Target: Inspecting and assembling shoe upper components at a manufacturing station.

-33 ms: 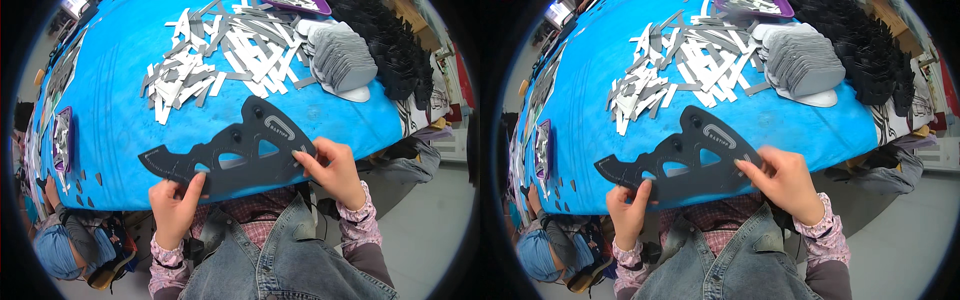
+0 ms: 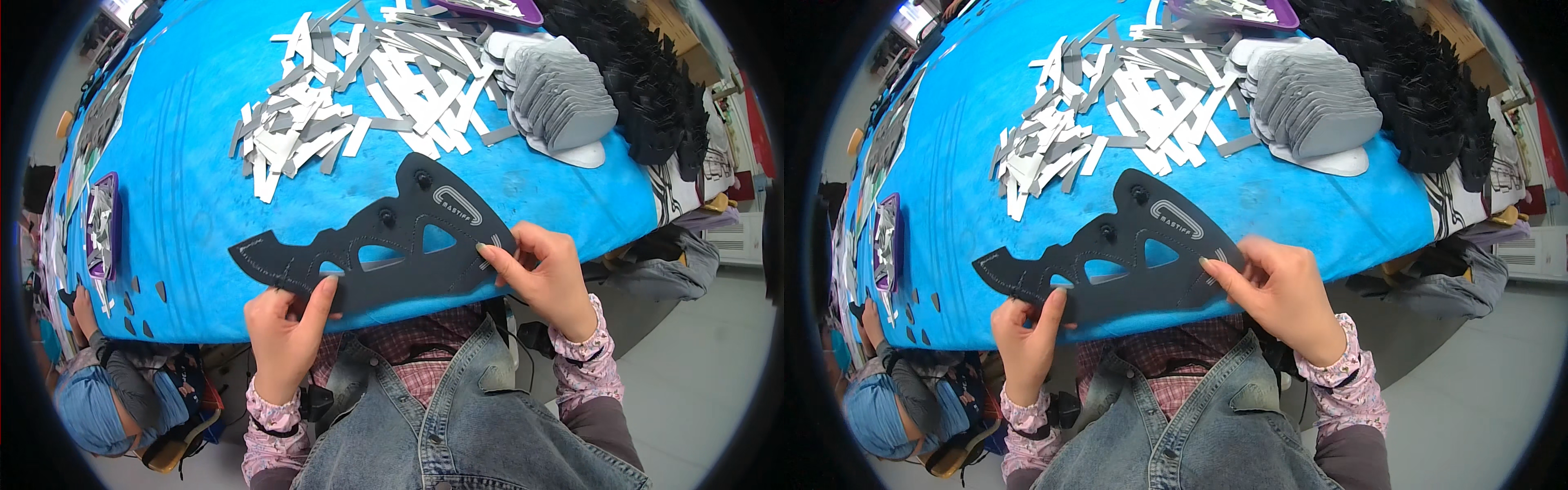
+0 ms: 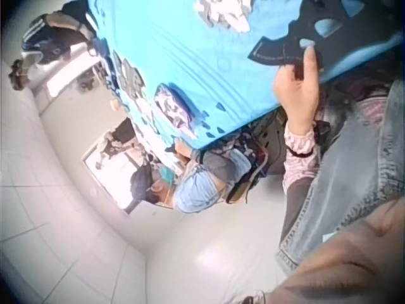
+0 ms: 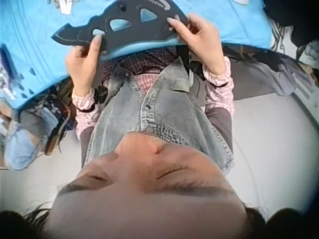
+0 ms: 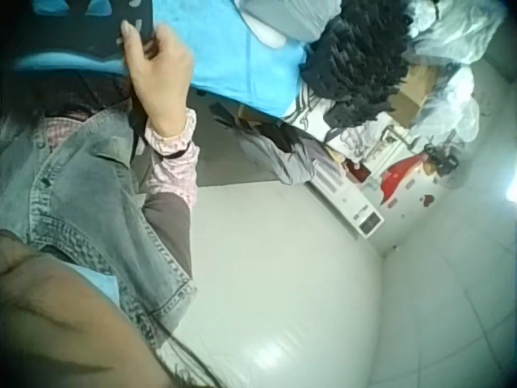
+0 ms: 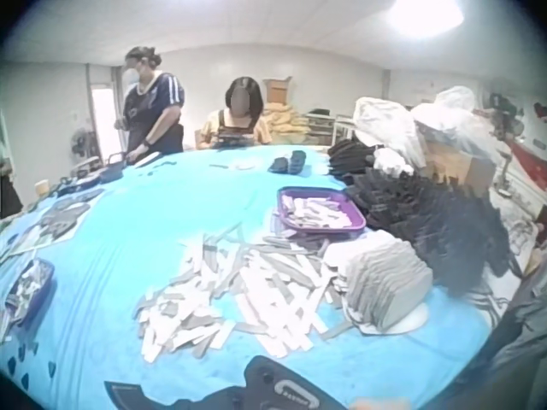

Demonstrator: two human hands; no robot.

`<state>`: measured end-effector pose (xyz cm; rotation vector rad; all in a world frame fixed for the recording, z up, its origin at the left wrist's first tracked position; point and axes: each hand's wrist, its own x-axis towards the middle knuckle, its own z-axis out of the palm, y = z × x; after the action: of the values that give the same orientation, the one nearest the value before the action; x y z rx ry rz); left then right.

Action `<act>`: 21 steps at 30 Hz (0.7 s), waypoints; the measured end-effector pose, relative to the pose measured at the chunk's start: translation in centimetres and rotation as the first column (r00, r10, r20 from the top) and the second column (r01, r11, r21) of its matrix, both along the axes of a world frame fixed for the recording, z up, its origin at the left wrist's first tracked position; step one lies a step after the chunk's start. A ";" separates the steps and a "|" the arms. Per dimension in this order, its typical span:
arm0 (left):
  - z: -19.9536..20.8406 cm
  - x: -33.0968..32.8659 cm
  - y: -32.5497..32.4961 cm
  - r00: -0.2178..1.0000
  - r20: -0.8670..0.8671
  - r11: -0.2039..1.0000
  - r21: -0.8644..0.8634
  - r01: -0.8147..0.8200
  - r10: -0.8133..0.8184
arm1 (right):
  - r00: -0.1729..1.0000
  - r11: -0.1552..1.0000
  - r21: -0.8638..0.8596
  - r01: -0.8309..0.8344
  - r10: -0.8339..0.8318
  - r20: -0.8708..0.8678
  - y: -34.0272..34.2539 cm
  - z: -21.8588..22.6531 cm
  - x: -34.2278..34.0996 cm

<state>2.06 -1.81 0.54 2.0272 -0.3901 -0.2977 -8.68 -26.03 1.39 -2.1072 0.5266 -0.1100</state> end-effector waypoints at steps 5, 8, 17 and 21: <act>-0.7 0.0 -0.3 0.999 -0.034 1.000 -0.017 -0.007 0.006 | 0.999 0.997 0.077 0.013 -0.010 -0.044 -0.4 -0.1 -0.2; -0.9 0.4 0.0 0.999 -0.047 1.000 0.028 0.002 -0.001 | 0.998 0.995 0.099 0.011 -0.004 -0.065 -0.3 0.0 0.0; -1.3 0.7 0.4 1.000 -0.020 0.983 0.183 0.013 -0.009 | 0.994 0.995 0.100 -0.014 0.024 -0.104 -0.4 0.1 0.0; -1.2 0.7 0.1 1.000 -0.029 0.981 0.192 0.005 0.001 | 0.993 0.993 0.112 -0.019 0.031 -0.112 -0.4 0.2 0.1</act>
<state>2.80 -1.71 -0.66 2.2088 -0.3560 -0.3783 -8.54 -26.48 1.62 -2.0186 0.5609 0.0531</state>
